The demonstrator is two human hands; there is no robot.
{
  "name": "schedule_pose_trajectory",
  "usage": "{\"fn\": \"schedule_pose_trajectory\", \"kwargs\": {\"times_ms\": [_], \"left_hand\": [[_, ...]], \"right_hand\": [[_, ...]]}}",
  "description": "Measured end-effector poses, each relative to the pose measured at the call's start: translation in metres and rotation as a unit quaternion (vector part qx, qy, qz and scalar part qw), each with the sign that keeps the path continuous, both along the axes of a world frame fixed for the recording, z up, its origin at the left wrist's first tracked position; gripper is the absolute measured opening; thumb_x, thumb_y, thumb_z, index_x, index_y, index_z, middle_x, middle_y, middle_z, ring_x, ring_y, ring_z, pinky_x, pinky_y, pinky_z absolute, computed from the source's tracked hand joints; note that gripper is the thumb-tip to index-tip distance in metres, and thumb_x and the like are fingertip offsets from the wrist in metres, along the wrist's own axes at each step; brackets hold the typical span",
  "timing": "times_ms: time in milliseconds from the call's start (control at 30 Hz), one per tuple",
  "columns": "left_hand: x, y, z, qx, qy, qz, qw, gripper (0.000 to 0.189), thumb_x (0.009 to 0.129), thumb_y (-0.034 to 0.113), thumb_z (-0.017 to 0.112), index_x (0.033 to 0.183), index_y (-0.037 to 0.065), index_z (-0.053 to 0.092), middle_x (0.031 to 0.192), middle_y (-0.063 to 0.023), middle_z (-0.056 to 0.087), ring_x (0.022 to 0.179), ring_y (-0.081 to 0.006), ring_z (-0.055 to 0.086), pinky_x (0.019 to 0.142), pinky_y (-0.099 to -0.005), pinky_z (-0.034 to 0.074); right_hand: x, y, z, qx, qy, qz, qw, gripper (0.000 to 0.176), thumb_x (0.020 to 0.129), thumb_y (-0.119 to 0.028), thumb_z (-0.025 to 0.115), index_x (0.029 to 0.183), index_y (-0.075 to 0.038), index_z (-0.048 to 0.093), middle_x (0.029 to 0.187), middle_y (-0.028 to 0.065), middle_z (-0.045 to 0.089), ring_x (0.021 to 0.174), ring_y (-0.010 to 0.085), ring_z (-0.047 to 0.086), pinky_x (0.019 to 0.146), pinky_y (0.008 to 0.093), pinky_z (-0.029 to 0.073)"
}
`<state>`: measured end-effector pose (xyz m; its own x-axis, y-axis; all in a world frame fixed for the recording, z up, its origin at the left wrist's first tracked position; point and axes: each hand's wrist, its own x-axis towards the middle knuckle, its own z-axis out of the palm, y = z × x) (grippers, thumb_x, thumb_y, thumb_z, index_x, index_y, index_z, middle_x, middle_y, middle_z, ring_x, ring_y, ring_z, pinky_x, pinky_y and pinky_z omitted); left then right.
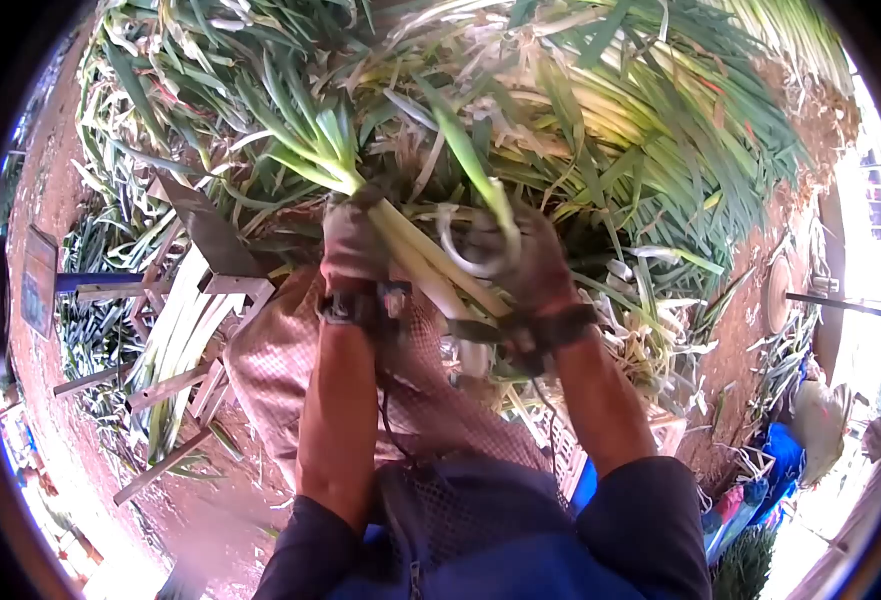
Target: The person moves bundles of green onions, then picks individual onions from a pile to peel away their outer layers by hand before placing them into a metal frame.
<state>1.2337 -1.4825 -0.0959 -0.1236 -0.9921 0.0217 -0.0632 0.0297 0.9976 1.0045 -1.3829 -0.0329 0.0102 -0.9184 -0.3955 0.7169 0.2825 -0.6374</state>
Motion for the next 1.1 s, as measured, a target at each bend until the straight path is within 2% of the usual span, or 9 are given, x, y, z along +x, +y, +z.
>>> {"fn": "schedule_pose_trajectory", "kwargs": {"times_ms": [100, 200, 367, 533, 733, 833, 933, 1033, 1100], "left_hand": [[0.017, -0.022, -0.036, -0.165, -0.148, -0.027, 0.975, 0.020, 0.107, 0.021, 0.042, 0.115, 0.010, 0.057, 0.101, -0.0120, 0.066, 0.075, -0.0196, 0.061, 0.061, -0.0288, 0.053], [0.006, -0.044, 0.015, 0.255, 0.222, 0.182, 0.923, 0.033, 0.081, 0.006, 0.075, 0.110, 0.008, 0.059, 0.091, -0.0066, 0.062, 0.075, -0.0231, 0.060, 0.069, -0.0393, 0.050], [0.011, -0.042, 0.028, 0.259, 0.041, 0.197, 0.945, 0.039, 0.092, 0.006, 0.061, 0.130, 0.000, 0.061, 0.118, -0.0159, 0.066, 0.107, -0.0275, 0.064, 0.095, -0.0360, 0.052], [0.033, -0.037, 0.020, 0.205, -0.111, 0.083, 0.969, 0.051, 0.084, 0.000, 0.067, 0.135, 0.003, 0.059, 0.127, -0.0152, 0.066, 0.115, -0.0259, 0.064, 0.100, -0.0333, 0.052], [0.041, -0.024, 0.011, 0.085, -0.201, 0.023, 0.976, 0.065, 0.076, -0.005, 0.072, 0.139, 0.002, 0.056, 0.131, -0.0101, 0.064, 0.120, -0.0213, 0.063, 0.104, -0.0273, 0.050], [0.056, -0.031, -0.024, -0.059, -0.259, 0.023, 0.964, 0.060, 0.078, -0.004, 0.069, 0.137, 0.003, 0.057, 0.127, -0.0080, 0.065, 0.118, -0.0182, 0.063, 0.103, -0.0258, 0.050], [0.061, -0.036, -0.025, -0.009, -0.285, -0.002, 0.958, 0.052, 0.081, 0.003, 0.066, 0.133, 0.003, 0.058, 0.121, -0.0063, 0.065, 0.113, -0.0182, 0.064, 0.100, -0.0256, 0.052], [0.061, -0.037, -0.028, -0.028, -0.332, 0.000, 0.943, 0.052, 0.081, 0.007, 0.068, 0.132, 0.002, 0.058, 0.116, -0.0088, 0.067, 0.107, -0.0210, 0.065, 0.095, -0.0288, 0.053], [0.048, -0.034, -0.049, 0.030, -0.245, 0.017, 0.969, 0.048, 0.080, 0.004, 0.067, 0.128, 0.003, 0.061, 0.109, -0.0050, 0.064, 0.098, -0.0161, 0.063, 0.086, -0.0251, 0.053]], "right_hand": [[-0.037, 0.048, 0.047, 0.036, -0.012, 0.016, 0.999, 0.028, 0.109, -0.028, 0.042, 0.095, -0.009, 0.056, 0.059, -0.0043, 0.038, 0.043, 0.0086, 0.032, 0.040, 0.0257, 0.027], [-0.104, 0.109, 0.065, 0.173, 0.293, 0.069, 0.938, 0.018, 0.102, -0.025, 0.058, 0.102, -0.007, 0.061, 0.060, -0.0031, 0.048, 0.044, 0.0073, 0.039, 0.040, 0.0231, 0.027], [-0.232, 0.244, -0.069, 0.096, 0.862, 0.418, 0.271, 0.031, 0.089, -0.029, 0.070, 0.103, -0.001, 0.070, 0.098, 0.0197, 0.072, 0.085, 0.0371, 0.070, 0.077, 0.0460, 0.058], [-0.123, 0.184, -0.040, 0.076, 0.714, 0.180, 0.673, 0.110, 0.067, -0.026, 0.092, 0.156, -0.007, 0.031, 0.137, 0.0294, 0.057, 0.122, 0.0425, 0.060, 0.099, 0.0509, 0.053], [-0.036, 0.069, -0.035, -0.018, 0.574, 0.177, 0.800, 0.066, 0.078, -0.015, 0.085, 0.133, -0.004, 0.050, 0.120, 0.0126, 0.066, 0.105, 0.0302, 0.066, 0.092, 0.0422, 0.054], [-0.009, 0.053, -0.058, -0.334, 0.779, 0.106, 0.520, 0.051, 0.084, -0.008, 0.078, 0.128, -0.003, 0.053, 0.111, 0.0126, 0.069, 0.091, 0.0292, 0.069, 0.081, 0.0382, 0.057], [0.043, 0.056, 0.005, -0.135, 0.227, 0.123, 0.956, 0.055, 0.090, -0.017, 0.074, 0.136, 0.002, 0.050, 0.116, 0.0151, 0.067, 0.101, 0.0299, 0.067, 0.089, 0.0411, 0.054], [0.069, 0.062, 0.044, -0.029, 0.468, 0.213, 0.857, 0.063, 0.092, -0.024, 0.075, 0.142, 0.003, 0.048, 0.118, 0.0152, 0.067, 0.109, 0.0265, 0.065, 0.102, 0.0428, 0.048], [0.069, 0.105, 0.067, -0.151, 0.241, 0.053, 0.957, 0.050, 0.098, -0.026, 0.066, 0.137, 0.003, 0.054, 0.113, 0.0174, 0.067, 0.108, 0.0285, 0.064, 0.106, 0.0408, 0.045]]}}
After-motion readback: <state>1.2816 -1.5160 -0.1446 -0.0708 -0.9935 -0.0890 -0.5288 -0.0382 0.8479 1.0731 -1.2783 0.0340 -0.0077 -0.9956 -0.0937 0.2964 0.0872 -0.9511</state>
